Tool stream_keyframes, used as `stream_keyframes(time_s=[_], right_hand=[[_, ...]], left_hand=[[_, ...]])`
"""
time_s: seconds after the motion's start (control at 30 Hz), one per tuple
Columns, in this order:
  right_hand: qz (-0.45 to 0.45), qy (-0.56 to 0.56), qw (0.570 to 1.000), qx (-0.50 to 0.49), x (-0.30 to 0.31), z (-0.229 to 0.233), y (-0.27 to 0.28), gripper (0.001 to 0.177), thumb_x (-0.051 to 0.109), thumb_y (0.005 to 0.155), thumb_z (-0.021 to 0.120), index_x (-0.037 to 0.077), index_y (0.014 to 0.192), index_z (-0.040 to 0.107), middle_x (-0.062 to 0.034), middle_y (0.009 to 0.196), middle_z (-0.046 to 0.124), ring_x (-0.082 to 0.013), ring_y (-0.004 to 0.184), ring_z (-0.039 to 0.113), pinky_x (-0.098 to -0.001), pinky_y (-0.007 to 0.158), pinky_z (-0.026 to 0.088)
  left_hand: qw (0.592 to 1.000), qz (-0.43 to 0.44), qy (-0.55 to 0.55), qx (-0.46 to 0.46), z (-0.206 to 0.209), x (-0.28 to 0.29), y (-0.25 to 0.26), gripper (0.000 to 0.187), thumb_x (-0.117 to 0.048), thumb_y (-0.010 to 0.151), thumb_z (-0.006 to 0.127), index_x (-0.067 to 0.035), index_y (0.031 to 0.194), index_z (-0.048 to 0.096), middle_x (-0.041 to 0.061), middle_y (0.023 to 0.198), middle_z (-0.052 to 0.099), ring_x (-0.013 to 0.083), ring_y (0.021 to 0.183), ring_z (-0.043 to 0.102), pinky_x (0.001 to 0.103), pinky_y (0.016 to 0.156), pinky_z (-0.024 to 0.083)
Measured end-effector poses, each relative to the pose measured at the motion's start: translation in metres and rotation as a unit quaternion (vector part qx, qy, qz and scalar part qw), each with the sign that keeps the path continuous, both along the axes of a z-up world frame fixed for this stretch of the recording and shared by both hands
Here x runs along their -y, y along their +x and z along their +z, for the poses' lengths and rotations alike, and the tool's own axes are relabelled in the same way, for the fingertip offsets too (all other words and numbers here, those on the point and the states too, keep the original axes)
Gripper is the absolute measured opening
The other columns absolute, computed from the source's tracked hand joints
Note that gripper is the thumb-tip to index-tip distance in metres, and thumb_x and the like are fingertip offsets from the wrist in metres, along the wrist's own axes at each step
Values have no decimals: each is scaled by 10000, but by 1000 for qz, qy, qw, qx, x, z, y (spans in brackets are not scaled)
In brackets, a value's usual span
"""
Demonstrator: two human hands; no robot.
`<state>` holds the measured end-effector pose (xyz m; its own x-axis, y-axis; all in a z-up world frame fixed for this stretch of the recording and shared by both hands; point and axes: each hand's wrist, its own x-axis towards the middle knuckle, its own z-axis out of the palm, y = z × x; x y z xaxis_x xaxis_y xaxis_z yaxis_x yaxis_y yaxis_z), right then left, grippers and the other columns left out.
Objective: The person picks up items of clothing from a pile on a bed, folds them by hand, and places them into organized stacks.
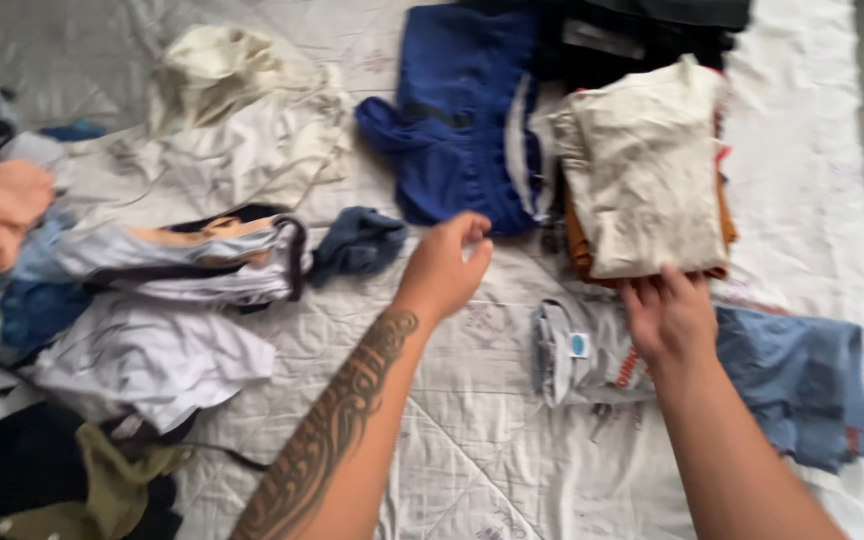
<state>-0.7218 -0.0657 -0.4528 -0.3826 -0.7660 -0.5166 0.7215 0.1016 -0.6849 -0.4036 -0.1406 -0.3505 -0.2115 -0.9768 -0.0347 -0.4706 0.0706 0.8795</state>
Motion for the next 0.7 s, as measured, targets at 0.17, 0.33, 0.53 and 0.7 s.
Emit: stream_keyframes(time_s=[0.17,0.33,0.53,0.7], right_hand=[[28,55,998,-8,-57,20,72,362,106,1015,541,137,1369,476,-116,1211,620,-299,1175,610,-534,1064,500],[131,94,987,-19,-93,48,158,299,89,983,568,70,1279,529,-125,1118,653,-285,1059,641,-509,977,532],[241,131,961,-40,-111,65,211,320,95,943,583,42,1259,578,-119,1091,673,-277,1048,663,-473,926,541],[279,141,942,-124,-115,85,250,327,108,948,582,18,1262,582,-125,1111,678,-272,1061,666,-449,928,552]], left_hand=[[992,63,107,-9,-18,-45,52,280,-238,903,657,-89,1136,701,111,1070,751,258,1049,732,352,882,554],[925,143,16,353,-39,-60,139,299,-233,769,772,-174,1062,773,174,1545,436,425,1458,299,653,1065,268],[883,144,-100,435,-78,-74,230,470,-205,730,786,-7,1144,688,185,1425,525,365,1340,451,639,997,367],[959,211,-53,181,-32,-96,263,147,-163,901,738,-74,991,664,146,1040,706,339,1045,672,430,907,521]])
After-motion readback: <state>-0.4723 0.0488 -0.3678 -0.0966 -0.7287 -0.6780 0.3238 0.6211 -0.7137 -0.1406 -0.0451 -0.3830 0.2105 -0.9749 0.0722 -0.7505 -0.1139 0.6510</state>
